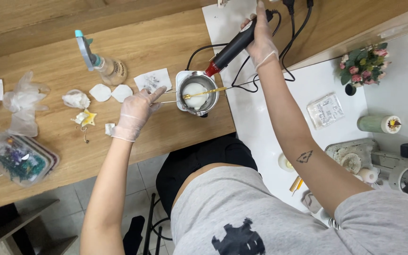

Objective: Melting wax blocks in a pot using a hot plate and a heat gun while monitoring the temperature.

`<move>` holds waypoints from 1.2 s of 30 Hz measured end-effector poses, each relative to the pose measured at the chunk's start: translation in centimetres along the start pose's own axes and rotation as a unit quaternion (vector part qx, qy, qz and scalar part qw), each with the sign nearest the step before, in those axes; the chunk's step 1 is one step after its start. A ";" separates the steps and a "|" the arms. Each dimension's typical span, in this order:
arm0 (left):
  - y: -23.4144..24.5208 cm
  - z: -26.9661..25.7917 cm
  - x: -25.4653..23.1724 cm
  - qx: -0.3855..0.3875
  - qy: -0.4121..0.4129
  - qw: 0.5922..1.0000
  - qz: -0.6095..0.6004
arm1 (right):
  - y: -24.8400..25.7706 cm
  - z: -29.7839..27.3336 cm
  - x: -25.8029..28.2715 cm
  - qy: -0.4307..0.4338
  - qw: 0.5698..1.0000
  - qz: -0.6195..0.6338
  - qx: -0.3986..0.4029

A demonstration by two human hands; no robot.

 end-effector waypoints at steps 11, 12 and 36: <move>-0.4 -0.2 0.0 0.005 0.005 1.000 0.028 | 0.4 0.0 -0.2 -0.018 1.000 -0.009 -0.019; -0.4 -0.3 0.1 0.008 0.008 1.000 0.028 | 0.3 -0.1 -0.2 -0.022 1.000 -0.008 -0.017; -0.9 -1.4 -0.3 -0.014 0.015 1.000 -0.016 | 0.9 -1.1 0.1 0.001 1.000 -0.008 -0.018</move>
Point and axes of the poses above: each hand's wrist, its own z-axis towards the middle knuckle, its own y-axis out of the back of the hand, x = y × z, the point moved 1 cm from there along z, towards the middle knuckle, and after that the axes turned 8 degrees about x, right-handed, at the moved point
